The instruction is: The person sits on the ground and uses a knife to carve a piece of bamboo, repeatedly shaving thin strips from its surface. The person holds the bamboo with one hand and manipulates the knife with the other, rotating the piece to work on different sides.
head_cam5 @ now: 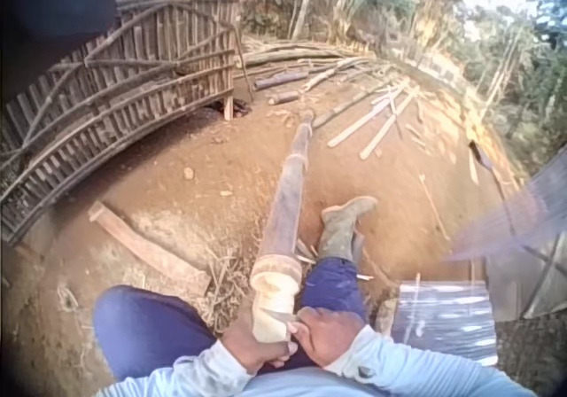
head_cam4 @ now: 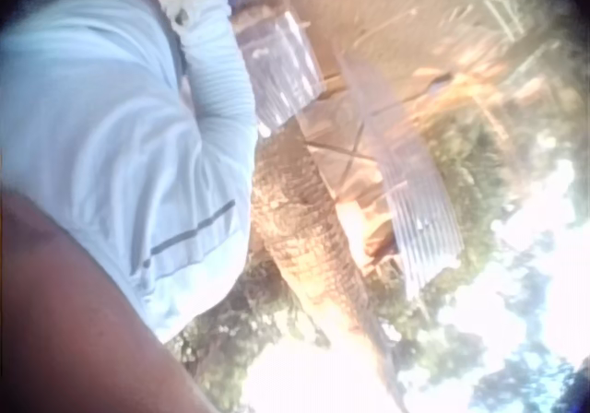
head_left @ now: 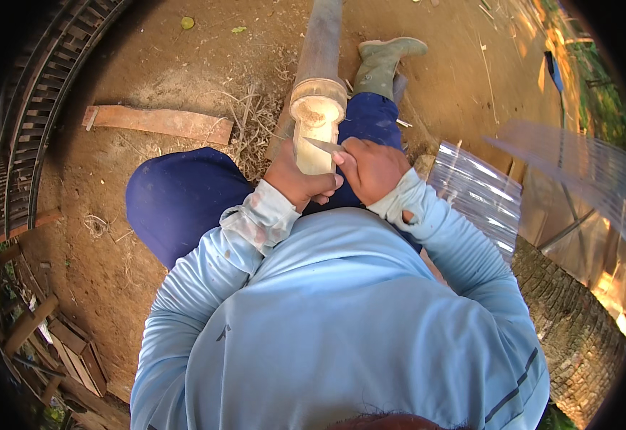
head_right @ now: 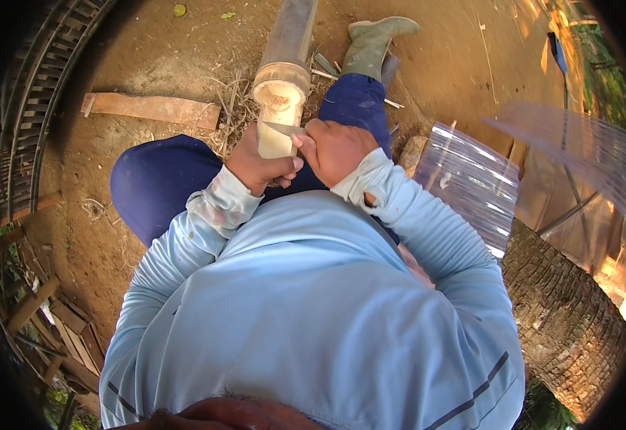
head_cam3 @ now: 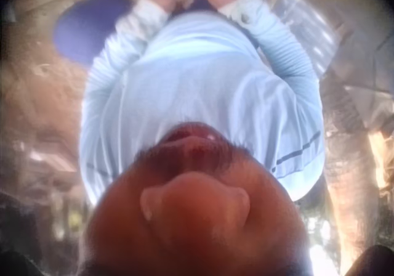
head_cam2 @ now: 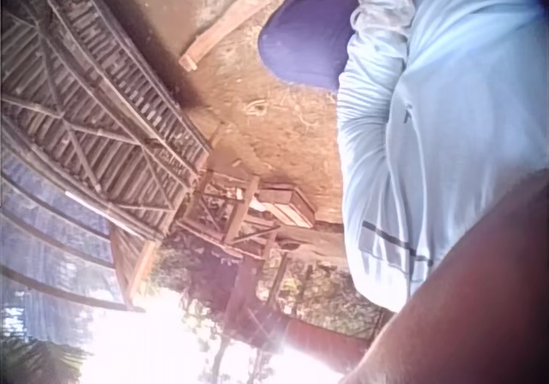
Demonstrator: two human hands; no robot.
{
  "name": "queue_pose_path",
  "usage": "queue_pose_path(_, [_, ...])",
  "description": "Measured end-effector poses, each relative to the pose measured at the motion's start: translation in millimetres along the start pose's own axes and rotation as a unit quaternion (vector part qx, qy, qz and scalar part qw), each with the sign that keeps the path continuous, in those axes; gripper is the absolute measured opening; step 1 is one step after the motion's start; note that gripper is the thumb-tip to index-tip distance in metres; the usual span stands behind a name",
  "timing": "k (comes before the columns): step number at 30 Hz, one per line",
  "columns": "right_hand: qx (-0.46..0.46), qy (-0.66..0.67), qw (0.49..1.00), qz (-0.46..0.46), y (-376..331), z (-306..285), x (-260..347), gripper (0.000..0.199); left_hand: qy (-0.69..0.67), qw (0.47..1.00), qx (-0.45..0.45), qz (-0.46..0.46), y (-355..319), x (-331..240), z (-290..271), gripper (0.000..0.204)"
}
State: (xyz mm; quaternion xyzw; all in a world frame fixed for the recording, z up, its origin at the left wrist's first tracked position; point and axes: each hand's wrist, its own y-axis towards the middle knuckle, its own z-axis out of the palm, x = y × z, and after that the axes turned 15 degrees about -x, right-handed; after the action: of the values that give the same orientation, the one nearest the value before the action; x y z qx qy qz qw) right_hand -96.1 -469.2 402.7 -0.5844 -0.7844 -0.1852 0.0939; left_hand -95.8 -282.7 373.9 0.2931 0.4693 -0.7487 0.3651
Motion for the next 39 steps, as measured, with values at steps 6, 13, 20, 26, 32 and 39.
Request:
queue_pose_path(6, [0.006, 0.001, 1.0, 0.005, 6.4, -2.4, -0.7, 0.036, 0.017, 0.999, -0.035, 0.012, 0.5, 3.3, 0.7, 0.046])
queue_pose_path(13, [-0.01, -0.016, 1.0, 0.01, 9.8, 1.5, -9.7, 0.036, 0.048, 0.997, -0.054, 0.017, -3.1, 1.9, 4.8, 0.041])
queue_pose_path(20, [-0.011, -0.03, 0.999, 0.016, 14.2, 5.5, -16.6, 0.041, 0.065, 0.997, -0.042, 0.023, 1.1, 4.6, 3.7, 0.044])
queue_pose_path(26, [0.0, 0.149, 0.986, 0.068, 6.8, 4.8, -21.8, 0.043, 0.042, 0.999, -0.017, 0.024, -2.5, -7.5, 3.3, 0.036])
queue_pose_path(32, [0.067, 0.014, 0.998, 0.017, -6.6, -19.8, -1.0, 0.042, 0.07, 0.996, -0.026, 0.049, -3.0, -1.5, 4.0, 0.038])
queue_pose_path(39, [0.04, -0.033, 0.999, 0.005, -11.3, -13.1, 4.1, 0.042, 0.079, 0.994, -0.066, 0.03, 2.2, 12.1, 2.1, 0.053])
